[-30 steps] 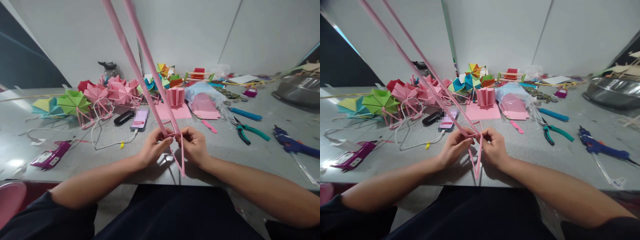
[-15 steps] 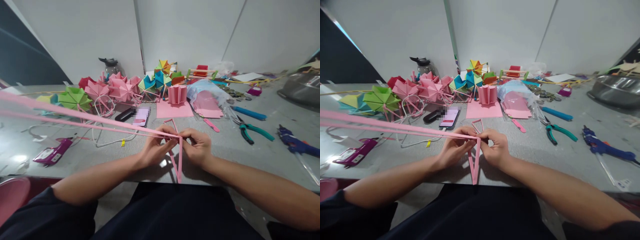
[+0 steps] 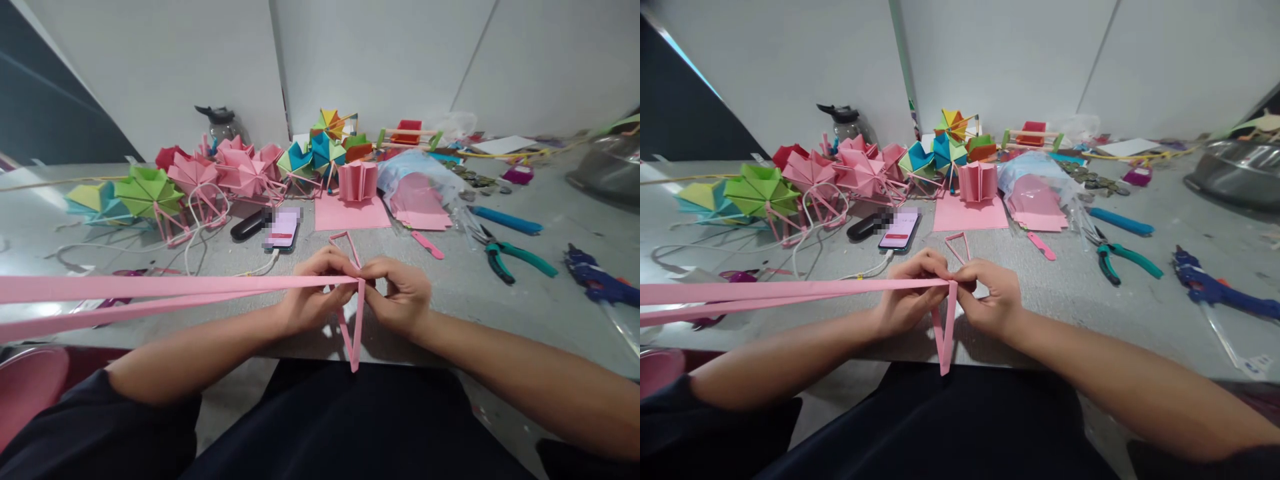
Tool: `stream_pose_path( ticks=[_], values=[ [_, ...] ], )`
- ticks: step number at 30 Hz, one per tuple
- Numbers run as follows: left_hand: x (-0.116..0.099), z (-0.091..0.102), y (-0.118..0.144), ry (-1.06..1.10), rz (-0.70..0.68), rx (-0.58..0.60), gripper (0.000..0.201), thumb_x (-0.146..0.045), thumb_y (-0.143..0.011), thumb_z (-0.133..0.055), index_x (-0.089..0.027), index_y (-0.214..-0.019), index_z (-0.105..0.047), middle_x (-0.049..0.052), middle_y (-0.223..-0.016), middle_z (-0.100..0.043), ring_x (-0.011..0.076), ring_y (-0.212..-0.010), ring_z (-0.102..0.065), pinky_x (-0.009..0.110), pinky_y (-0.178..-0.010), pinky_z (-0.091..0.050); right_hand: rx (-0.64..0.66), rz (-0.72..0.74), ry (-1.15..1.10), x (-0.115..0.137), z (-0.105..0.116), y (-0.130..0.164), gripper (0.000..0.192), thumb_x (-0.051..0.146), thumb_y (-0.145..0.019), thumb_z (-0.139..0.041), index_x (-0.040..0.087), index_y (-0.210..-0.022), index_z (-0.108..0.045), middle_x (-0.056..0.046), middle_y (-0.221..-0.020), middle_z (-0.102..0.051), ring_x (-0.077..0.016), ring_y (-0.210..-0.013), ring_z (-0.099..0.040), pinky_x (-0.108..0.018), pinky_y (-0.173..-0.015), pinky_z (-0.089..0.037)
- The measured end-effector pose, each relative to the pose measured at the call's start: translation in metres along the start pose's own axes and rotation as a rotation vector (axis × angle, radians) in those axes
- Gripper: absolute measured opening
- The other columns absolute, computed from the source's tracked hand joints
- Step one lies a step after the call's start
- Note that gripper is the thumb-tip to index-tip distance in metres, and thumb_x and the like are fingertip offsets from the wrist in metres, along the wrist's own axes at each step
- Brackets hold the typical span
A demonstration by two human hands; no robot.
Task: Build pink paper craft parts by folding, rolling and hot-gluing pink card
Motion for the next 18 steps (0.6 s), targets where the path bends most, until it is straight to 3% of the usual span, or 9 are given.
stream_pose_path(
  ticks=[8, 18],
  values=[
    [-0.012, 0.008, -0.003, -0.099, -0.063, -0.054, 0.031, -0.049, -0.106, -0.078, -0.020, -0.096, -0.073, 0.004, -0.095, -0.069, 0.0134, -0.077, -0.064, 0.029, -0.072, -0.057, 0.087, 0.033, -0.054, 0.012, 0.001, 0.000, 0.028, 0.006, -0.097, -0.064, 0.026, -0.113, -0.074, 0.000, -0.085, -0.070, -0.0161, -0.072, -0.068, -0.031, -0.069, -0.057],
    [-0.034, 0.005, 0.002, -0.169, -0.216, -0.040, 0.022, -0.040, -0.105, -0.080, -0.020, -0.097, -0.075, 0.002, -0.093, -0.070, 0.0119, -0.078, -0.066, 0.025, -0.072, -0.056, 0.101, 0.076, -0.136, 0.021, -0.001, -0.006, 0.025, 0.008, -0.098, -0.070, 0.028, -0.111, -0.078, -0.002, -0.086, -0.078, -0.0188, -0.074, -0.073, -0.032, -0.063, -0.059]
  ],
)
Point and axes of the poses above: each hand's wrist, its own y-axis away from the middle knuckle, its own z-axis out of the back of the hand, x = y × z, the point moved 10 cm from there along -y, towards the middle knuckle
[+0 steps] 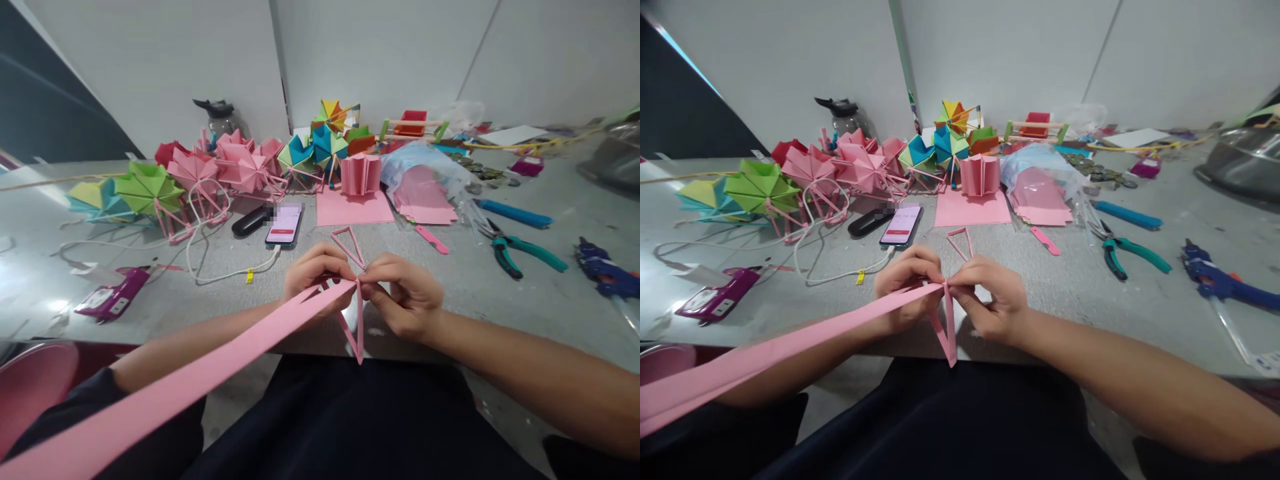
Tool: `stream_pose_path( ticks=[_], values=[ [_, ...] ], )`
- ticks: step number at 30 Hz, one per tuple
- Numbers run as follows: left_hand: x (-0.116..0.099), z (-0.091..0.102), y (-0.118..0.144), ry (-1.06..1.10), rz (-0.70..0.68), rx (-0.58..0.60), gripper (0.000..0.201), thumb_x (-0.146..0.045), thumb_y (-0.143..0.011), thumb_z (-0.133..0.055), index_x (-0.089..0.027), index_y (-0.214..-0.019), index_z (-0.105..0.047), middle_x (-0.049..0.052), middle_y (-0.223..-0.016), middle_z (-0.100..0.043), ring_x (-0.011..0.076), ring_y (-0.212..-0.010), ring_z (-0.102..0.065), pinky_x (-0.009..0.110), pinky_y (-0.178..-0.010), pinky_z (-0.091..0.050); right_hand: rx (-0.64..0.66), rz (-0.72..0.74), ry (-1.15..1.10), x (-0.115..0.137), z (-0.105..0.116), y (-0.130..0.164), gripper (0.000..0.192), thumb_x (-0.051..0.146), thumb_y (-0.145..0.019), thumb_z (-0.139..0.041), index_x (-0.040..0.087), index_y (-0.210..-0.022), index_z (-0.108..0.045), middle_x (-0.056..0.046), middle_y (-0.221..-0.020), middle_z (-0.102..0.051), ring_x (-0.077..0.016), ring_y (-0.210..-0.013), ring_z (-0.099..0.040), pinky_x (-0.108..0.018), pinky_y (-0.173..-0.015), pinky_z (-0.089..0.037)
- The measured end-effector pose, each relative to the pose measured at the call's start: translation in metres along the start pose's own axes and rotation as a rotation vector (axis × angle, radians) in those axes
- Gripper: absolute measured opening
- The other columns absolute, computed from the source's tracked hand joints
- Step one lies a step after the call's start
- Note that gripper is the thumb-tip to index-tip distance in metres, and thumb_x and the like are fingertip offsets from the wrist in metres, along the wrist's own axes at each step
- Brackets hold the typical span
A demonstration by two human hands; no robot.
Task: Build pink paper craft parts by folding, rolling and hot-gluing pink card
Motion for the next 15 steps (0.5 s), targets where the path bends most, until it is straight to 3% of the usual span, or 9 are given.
stream_pose_path(
  ticks=[8, 15],
  values=[
    [0.002, 0.001, 0.002, -0.011, -0.020, 0.033, 0.022, -0.041, -0.102, -0.084, -0.021, -0.096, -0.076, 0.002, -0.091, -0.072, 0.0118, -0.073, -0.065, 0.025, -0.066, -0.053, 0.040, -0.136, -0.138, -0.012, -0.003, 0.001, 0.017, 0.011, -0.099, -0.074, 0.027, -0.104, -0.077, 0.000, -0.083, -0.075, -0.0174, -0.072, -0.070, -0.033, -0.068, -0.057],
    [-0.004, 0.001, 0.003, -0.021, -0.076, 0.036, 0.021, -0.040, -0.102, -0.085, -0.021, -0.098, -0.076, 0.000, -0.090, -0.070, 0.0106, -0.074, -0.065, 0.023, -0.067, -0.052, 0.066, -0.096, -0.170, -0.011, -0.001, -0.003, 0.016, 0.013, -0.097, -0.078, 0.027, -0.104, -0.080, -0.002, -0.086, -0.076, -0.0177, -0.074, -0.070, -0.032, -0.067, -0.058]
  ],
)
Point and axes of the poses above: each hand's wrist, its own y-axis away from the middle knuckle, its own z-axis out of the back of the hand, x = y × z, the point moved 10 cm from there along -y, towards the middle knuckle
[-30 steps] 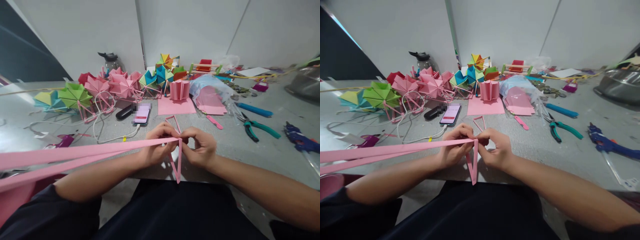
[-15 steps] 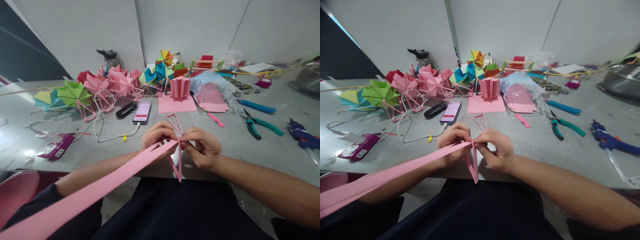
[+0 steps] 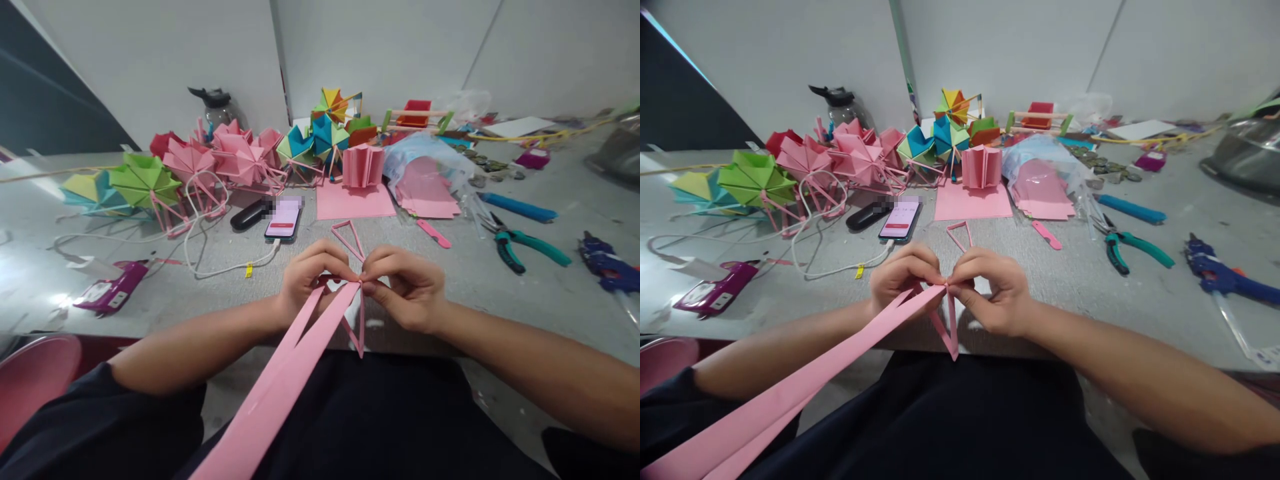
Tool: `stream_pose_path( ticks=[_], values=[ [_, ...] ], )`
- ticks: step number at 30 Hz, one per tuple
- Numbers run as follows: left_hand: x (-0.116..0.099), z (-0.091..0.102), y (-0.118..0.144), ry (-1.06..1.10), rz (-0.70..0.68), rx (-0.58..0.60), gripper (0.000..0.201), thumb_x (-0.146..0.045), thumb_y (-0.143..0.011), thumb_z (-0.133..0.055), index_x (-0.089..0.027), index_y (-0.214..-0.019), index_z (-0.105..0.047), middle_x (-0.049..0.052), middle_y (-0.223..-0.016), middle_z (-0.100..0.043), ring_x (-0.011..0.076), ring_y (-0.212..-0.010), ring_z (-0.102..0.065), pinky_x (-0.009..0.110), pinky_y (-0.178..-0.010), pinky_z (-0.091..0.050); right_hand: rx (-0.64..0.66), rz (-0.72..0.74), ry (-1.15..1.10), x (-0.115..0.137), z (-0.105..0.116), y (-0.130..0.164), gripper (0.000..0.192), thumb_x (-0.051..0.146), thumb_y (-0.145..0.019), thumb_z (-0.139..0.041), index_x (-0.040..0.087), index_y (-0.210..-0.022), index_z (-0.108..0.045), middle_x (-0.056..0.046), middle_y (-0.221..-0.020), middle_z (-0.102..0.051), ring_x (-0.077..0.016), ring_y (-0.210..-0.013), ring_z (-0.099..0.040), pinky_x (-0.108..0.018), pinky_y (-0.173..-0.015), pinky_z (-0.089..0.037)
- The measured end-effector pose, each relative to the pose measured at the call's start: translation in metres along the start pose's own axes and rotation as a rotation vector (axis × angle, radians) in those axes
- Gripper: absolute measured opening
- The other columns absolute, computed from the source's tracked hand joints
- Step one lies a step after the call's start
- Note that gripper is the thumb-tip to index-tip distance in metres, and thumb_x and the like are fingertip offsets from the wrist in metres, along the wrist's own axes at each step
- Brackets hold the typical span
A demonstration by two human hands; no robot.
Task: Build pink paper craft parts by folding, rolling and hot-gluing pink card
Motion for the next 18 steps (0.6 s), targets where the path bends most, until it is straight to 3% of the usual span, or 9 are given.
stream_pose_path(
  ticks=[9, 18],
  values=[
    [0.002, 0.000, 0.004, -0.025, 0.012, -0.027, 0.026, -0.044, -0.099, -0.088, -0.021, -0.095, -0.077, 0.000, -0.089, -0.071, 0.0116, -0.074, -0.066, 0.024, -0.067, -0.054, 0.090, 0.146, 0.146, 0.016, -0.001, -0.006, 0.026, 0.007, -0.094, -0.073, 0.028, -0.107, -0.082, -0.003, -0.087, -0.077, -0.0173, -0.073, -0.072, -0.030, -0.064, -0.062],
    [0.002, -0.002, 0.004, -0.012, 0.039, -0.002, 0.025, -0.044, -0.101, -0.085, -0.021, -0.095, -0.077, 0.001, -0.089, -0.071, 0.0122, -0.074, -0.066, 0.025, -0.068, -0.055, 0.121, 0.129, 0.178, 0.019, -0.003, -0.007, 0.027, 0.008, -0.092, -0.071, 0.030, -0.105, -0.079, -0.002, -0.087, -0.077, -0.0182, -0.071, -0.072, -0.031, -0.064, -0.061]
  ],
)
Point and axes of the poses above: each hand's wrist, its own y-axis away from the middle knuckle, its own z-axis out of the back of the hand, x = y × z, the point moved 10 cm from there along -y, towards the middle knuckle
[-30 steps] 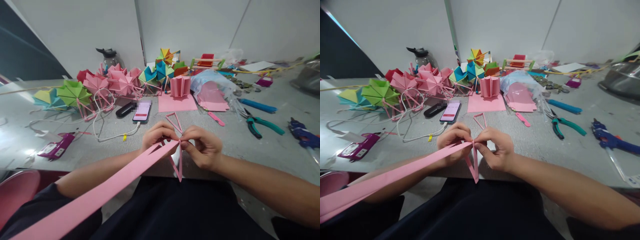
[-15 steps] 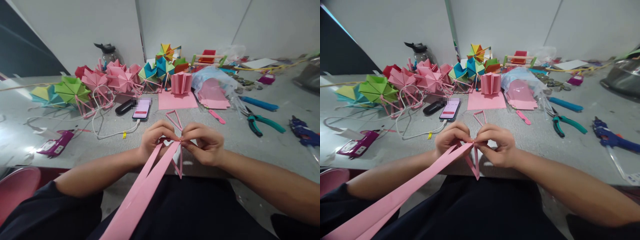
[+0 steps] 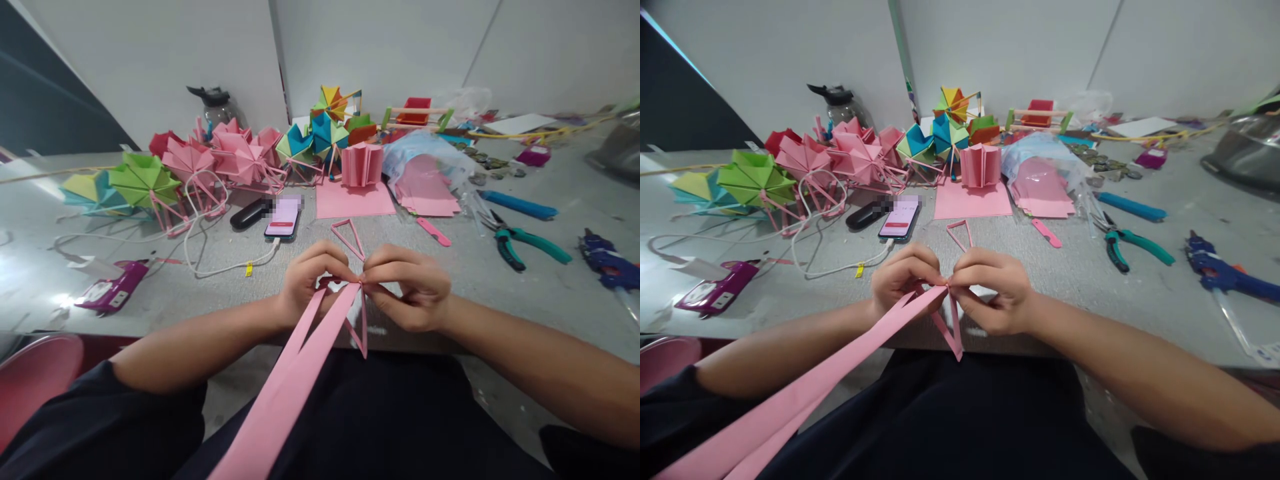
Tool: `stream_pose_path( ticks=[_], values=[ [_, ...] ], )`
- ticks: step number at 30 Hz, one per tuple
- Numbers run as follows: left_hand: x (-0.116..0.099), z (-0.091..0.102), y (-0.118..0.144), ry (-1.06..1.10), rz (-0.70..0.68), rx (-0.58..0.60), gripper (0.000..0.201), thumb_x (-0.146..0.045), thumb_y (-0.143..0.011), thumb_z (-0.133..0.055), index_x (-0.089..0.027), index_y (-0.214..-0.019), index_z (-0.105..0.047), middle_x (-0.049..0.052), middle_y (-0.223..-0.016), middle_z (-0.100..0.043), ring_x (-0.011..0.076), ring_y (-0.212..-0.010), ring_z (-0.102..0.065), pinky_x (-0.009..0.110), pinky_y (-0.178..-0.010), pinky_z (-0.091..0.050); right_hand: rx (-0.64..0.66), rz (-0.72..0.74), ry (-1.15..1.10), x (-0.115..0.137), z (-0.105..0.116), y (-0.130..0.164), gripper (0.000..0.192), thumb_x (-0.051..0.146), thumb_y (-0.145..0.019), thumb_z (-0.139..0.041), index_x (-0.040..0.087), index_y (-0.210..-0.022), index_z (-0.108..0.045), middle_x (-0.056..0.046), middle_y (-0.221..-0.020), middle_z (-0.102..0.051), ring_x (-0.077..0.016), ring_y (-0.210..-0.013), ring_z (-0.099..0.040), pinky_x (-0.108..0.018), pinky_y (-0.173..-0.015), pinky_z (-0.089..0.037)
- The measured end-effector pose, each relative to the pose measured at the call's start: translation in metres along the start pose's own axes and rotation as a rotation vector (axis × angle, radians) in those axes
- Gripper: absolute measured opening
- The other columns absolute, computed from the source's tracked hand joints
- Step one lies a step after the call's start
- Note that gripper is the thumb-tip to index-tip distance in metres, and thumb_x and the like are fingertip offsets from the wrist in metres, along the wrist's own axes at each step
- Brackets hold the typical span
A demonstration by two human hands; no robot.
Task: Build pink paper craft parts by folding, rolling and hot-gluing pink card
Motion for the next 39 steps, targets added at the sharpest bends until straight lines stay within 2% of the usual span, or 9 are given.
stream_pose_path(
  ticks=[5, 8, 11, 14, 21, 24, 28, 32, 39],
  values=[
    [0.018, 0.001, -0.006, 0.086, 0.176, -0.038, 0.026, -0.042, -0.104, -0.081, -0.020, -0.093, -0.075, 0.002, -0.089, -0.071, 0.0112, -0.072, -0.064, 0.025, -0.065, -0.053, -0.050, -0.135, -0.011, -0.022, 0.000, 0.004, 0.022, 0.009, -0.098, -0.064, 0.026, -0.105, -0.074, -0.002, -0.085, -0.074, -0.0175, -0.072, -0.069, -0.032, -0.067, -0.059],
    [0.042, -0.001, -0.004, 0.197, 0.361, -0.065, 0.038, -0.054, -0.099, -0.085, -0.020, -0.088, -0.073, 0.003, -0.085, -0.072, 0.0142, -0.073, -0.066, 0.029, -0.066, -0.056, -0.046, -0.283, -0.050, -0.045, -0.004, 0.011, 0.011, 0.019, -0.101, -0.070, 0.023, -0.110, -0.075, -0.004, -0.089, -0.077, -0.0175, -0.074, -0.071, -0.031, -0.068, -0.061],
    [0.063, -0.010, 0.005, 0.347, 0.543, -0.062, 0.042, -0.058, -0.092, -0.092, -0.020, -0.088, -0.072, 0.003, -0.085, -0.074, 0.0170, -0.077, -0.070, 0.034, -0.071, -0.061, -0.078, -0.394, -0.086, -0.062, -0.006, 0.020, 0.013, 0.030, -0.101, -0.077, 0.022, -0.111, -0.075, -0.004, -0.092, -0.079, -0.0181, -0.076, -0.074, -0.032, -0.072, -0.065],
    [0.073, -0.017, 0.012, 0.461, 0.649, -0.074, 0.043, -0.054, -0.087, -0.096, -0.020, -0.089, -0.071, 0.002, -0.083, -0.073, 0.0170, -0.075, -0.070, 0.036, -0.072, -0.061, -0.134, -0.461, -0.096, -0.071, -0.006, 0.027, 0.017, 0.039, -0.103, -0.079, 0.023, -0.105, -0.076, -0.003, -0.089, -0.079, -0.0178, -0.073, -0.075, -0.031, -0.069, -0.065],
    [0.079, -0.019, 0.015, 0.562, 0.698, -0.129, 0.049, -0.053, -0.078, -0.103, -0.021, -0.092, -0.068, -0.001, -0.082, -0.070, 0.0144, -0.074, -0.067, 0.032, -0.071, -0.059, -0.186, -0.542, -0.139, -0.077, -0.012, 0.033, 0.017, 0.040, -0.103, -0.078, 0.023, -0.102, -0.077, -0.001, -0.081, -0.077, -0.0154, -0.063, -0.070, -0.028, -0.058, -0.059],
    [0.079, -0.025, 0.016, 0.615, 0.735, -0.085, 0.050, -0.054, -0.079, -0.102, -0.021, -0.090, -0.066, -0.001, -0.082, -0.069, 0.0149, -0.073, -0.067, 0.032, -0.068, -0.058, -0.166, -0.549, -0.166, -0.078, -0.013, 0.033, 0.011, 0.033, -0.102, -0.075, 0.023, -0.101, -0.076, 0.001, -0.078, -0.075, -0.0141, -0.059, -0.068, -0.026, -0.055, -0.057],
    [0.077, -0.029, 0.017, 0.646, 0.742, -0.049, 0.050, -0.054, -0.081, -0.101, -0.021, -0.090, -0.065, 0.000, -0.082, -0.068, 0.0154, -0.072, -0.066, 0.034, -0.068, -0.058, -0.105, -0.513, -0.152, -0.077, -0.012, 0.030, 0.007, 0.029, -0.101, -0.072, 0.022, -0.100, -0.076, 0.000, -0.082, -0.076, -0.0131, -0.059, -0.068, -0.026, -0.055, -0.057],
    [0.080, -0.030, 0.018, 0.682, 0.750, -0.043, 0.048, -0.051, -0.081, -0.101, -0.021, -0.089, -0.064, 0.000, -0.082, -0.068, 0.0156, -0.072, -0.067, 0.035, -0.069, -0.058, -0.079, -0.515, -0.147, -0.078, -0.011, 0.030, 0.006, 0.026, -0.103, -0.070, 0.023, -0.101, -0.075, 0.002, -0.074, -0.073, -0.0137, -0.058, -0.068, -0.026, -0.056, -0.057],
    [0.083, -0.033, 0.023, 0.764, 0.894, -0.108, 0.043, -0.037, -0.073, -0.104, -0.018, -0.086, -0.068, -0.001, -0.083, -0.067, 0.0135, -0.075, -0.065, 0.030, -0.073, -0.054, -0.087, -0.479, -0.013, -0.069, -0.008, 0.024, 0.010, 0.028, -0.105, -0.067, 0.024, -0.099, -0.074, 0.002, -0.073, -0.074, -0.0143, -0.057, -0.067, -0.027, -0.056, -0.055]
  ],
)
Point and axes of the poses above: each hand's wrist, its own y-axis away from the middle knuckle, its own z-axis out of the back of the hand, x = y × z, the point moved 10 cm from there along -y, towards the middle knuckle
